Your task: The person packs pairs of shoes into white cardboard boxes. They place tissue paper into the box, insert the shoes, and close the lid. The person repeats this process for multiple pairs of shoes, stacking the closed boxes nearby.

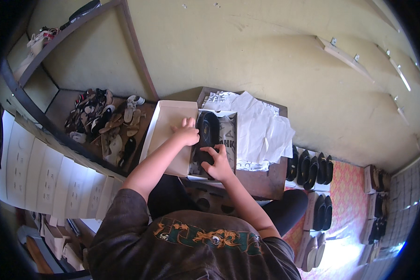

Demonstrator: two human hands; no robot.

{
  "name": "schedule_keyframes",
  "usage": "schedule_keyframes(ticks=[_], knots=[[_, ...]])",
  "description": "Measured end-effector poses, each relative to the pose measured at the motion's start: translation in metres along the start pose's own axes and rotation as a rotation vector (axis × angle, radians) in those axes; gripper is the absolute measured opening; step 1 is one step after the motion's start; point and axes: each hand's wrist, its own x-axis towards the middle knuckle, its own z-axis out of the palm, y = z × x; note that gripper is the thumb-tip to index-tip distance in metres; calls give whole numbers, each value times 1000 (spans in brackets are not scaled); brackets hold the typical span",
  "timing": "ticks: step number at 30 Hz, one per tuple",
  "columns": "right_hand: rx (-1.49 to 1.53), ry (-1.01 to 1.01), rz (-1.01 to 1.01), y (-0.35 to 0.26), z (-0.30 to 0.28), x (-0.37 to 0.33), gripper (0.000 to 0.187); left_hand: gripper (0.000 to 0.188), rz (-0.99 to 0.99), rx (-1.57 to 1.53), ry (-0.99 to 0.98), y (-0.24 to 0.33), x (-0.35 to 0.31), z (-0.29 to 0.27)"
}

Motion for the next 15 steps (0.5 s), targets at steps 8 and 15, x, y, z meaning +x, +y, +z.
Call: schedule_keyframes(ticks=[8, 15], knots=[[-38, 33, -33, 1, 3, -1, 49, 39, -58, 57, 0, 5, 3, 2], [5, 37, -8, 3, 2, -1, 49, 39, -89, 97, -60, 14, 9, -10]])
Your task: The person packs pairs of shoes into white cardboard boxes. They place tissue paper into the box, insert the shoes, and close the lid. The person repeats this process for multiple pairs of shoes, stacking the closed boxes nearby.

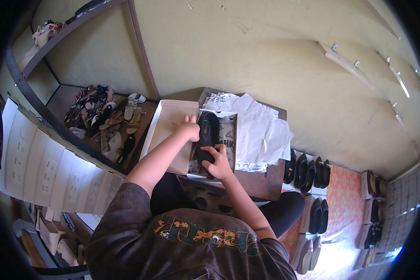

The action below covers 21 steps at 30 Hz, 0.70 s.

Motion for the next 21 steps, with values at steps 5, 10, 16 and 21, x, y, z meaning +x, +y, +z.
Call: schedule_keyframes(ticks=[5, 10, 16, 21], knots=[[9, -12, 16, -3, -2, 0, 49, 39, -34, -83, -38, -1, 14, 4], [15, -14, 24, -2, -3, -1, 49, 52, -87, -126, -162, -5, 23, 3], [34, 7, 63, -1, -5, -1, 52, 60, -52, -180, -198, -1, 2, -9], [61, -8, 70, -6, -4, 1, 51, 63, -5, -226, -125, -24, 31, 23]])
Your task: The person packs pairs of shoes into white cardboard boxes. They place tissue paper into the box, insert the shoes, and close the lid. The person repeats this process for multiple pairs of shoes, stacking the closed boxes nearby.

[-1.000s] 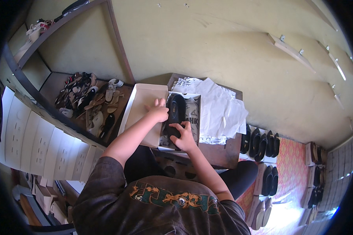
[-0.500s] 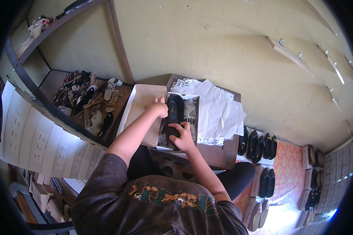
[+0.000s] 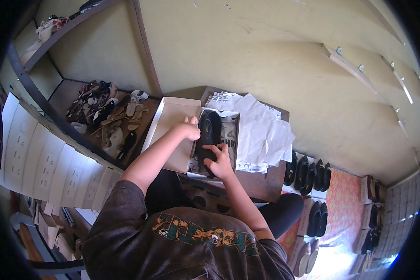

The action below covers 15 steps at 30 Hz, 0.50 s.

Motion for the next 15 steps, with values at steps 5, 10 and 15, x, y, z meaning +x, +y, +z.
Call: schedule_keyframes(ticks=[5, 10, 15], knots=[[9, 10, 22, 3, -2, -1, 51, 60, 69, 105, 9, 7, -9, 8], [-4, -1, 11, 5, 0, 0, 52, 40, 99, 138, 44, 15, -51, -6], [-89, -44, -97, 10, 3, -1, 55, 44, 174, 186, 182, 7, -84, 9]])
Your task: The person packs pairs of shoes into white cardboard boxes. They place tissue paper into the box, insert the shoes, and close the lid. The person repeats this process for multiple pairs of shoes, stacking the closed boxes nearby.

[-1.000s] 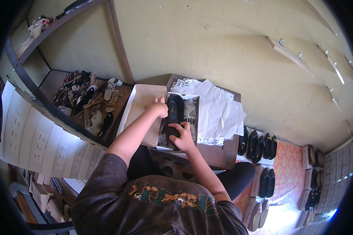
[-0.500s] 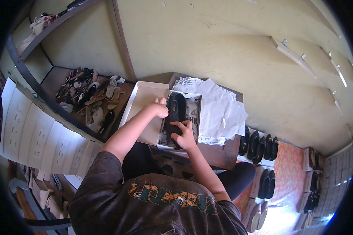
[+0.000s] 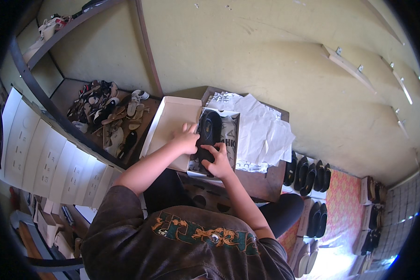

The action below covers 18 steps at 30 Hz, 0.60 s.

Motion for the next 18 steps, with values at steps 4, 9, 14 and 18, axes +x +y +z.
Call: schedule_keyframes(ticks=[4, 9, 14, 18], knots=[[-3, -26, -21, -3, 1, 0, 55, 52, -30, -40, 111, 4, -12, 19], [-33, -44, -44, -1, 3, 1, 55, 52, 4, -69, 152, -3, -10, 29], [-166, -63, -95, 2, 7, 2, 54, 55, 41, -115, 126, -5, -16, 26], [-275, -103, -103, -4, 8, 7, 54, 64, 20, -29, 92, 2, -25, 20]])
